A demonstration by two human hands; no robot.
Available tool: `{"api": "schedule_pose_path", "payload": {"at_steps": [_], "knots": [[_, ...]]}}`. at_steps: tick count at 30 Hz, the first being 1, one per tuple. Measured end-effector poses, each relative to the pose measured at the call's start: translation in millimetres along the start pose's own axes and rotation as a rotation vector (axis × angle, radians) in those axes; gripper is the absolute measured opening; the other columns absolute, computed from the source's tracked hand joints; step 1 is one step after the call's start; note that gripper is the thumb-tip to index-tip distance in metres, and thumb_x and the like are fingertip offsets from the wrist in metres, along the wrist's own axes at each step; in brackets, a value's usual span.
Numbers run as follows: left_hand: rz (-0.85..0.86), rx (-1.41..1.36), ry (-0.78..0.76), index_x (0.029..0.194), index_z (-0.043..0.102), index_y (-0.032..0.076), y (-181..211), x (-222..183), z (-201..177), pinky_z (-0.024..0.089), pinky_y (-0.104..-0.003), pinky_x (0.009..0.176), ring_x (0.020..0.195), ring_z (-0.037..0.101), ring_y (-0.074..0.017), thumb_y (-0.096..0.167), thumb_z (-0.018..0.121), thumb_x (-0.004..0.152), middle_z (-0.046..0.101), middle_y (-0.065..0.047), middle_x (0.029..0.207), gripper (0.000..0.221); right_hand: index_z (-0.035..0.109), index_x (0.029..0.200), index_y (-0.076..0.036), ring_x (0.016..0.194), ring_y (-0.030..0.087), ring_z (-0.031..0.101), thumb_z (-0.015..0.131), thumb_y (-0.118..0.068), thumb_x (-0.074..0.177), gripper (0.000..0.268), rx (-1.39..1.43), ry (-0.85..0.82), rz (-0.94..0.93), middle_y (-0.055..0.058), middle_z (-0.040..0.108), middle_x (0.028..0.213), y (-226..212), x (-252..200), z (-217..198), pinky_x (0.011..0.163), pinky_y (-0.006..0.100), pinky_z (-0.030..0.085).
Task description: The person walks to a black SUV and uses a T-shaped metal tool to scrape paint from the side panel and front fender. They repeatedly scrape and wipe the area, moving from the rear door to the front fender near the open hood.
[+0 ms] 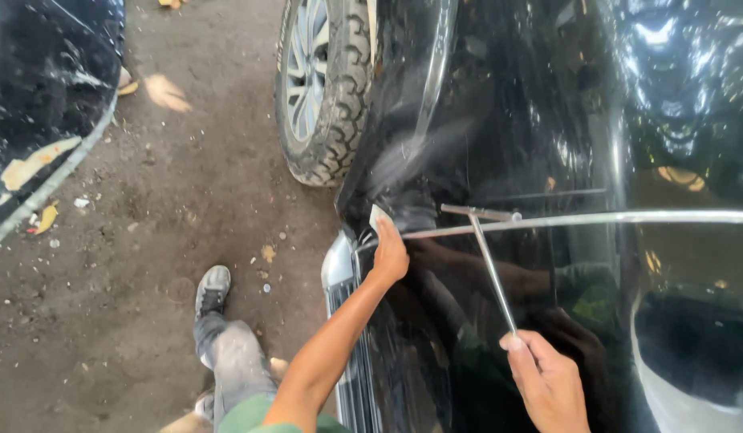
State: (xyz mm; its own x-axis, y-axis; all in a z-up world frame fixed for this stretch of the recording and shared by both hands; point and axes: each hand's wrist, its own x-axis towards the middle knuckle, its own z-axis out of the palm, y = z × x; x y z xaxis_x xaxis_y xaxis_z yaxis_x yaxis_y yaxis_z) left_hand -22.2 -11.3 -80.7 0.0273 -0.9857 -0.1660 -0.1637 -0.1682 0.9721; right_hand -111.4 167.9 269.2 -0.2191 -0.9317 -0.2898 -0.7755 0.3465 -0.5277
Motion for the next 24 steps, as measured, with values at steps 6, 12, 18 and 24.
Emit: {"api": "schedule_pose_path", "payload": {"at_steps": [6,12,18,24], "knots": [[0.220,-0.141,0.133,0.164,0.009,-0.012,19.6,-15.8,12.8,0.022,-0.042,0.131,0.161,0.018,-0.0470,-0.013,0.046,0.091,0.013,-0.036,0.170,0.082,0.075,0.098,-0.003,0.048,0.006,0.042,0.063,-0.023,0.096,0.024,-0.014,0.004,0.051,-0.002,0.050,0.054,-2.0,-2.3,-1.3,0.046,0.025,0.032],[0.040,-0.041,0.006,0.156,0.002,-0.012,5.9,-21.0,-5.8,0.019,-0.042,0.124,0.154,0.009,-0.0475,-0.015,0.054,0.072,0.004,-0.038,0.164,0.099,0.076,0.098,-0.001,0.049,0.006,0.039,0.063,-0.025,0.097,0.027,-0.029,0.039,0.050,-0.001,0.047,0.054,-6.0,2.0,2.8,0.047,0.025,0.031],[0.013,-0.003,-0.025,0.156,0.004,-0.014,-83.2,2.2,28.3,0.021,-0.043,0.124,0.152,0.014,-0.0486,-0.010,0.054,0.076,0.006,-0.039,0.164,0.094,0.076,0.100,-0.003,0.049,0.004,0.040,0.063,-0.025,0.096,0.025,-0.042,0.033,-0.005,-0.003,0.047,0.055,-6.3,2.2,1.7,0.047,0.024,0.031],[0.214,0.009,0.084,0.158,0.009,-0.015,-35.8,-25.3,15.3,0.020,-0.042,0.126,0.155,0.012,-0.0500,-0.012,0.052,0.076,0.008,-0.041,0.165,0.092,0.076,0.099,-0.002,0.049,0.005,0.039,0.064,-0.023,0.096,0.024,-0.020,0.014,0.028,-0.003,0.048,0.055,9.8,9.4,1.9,0.047,0.024,0.030]]}}
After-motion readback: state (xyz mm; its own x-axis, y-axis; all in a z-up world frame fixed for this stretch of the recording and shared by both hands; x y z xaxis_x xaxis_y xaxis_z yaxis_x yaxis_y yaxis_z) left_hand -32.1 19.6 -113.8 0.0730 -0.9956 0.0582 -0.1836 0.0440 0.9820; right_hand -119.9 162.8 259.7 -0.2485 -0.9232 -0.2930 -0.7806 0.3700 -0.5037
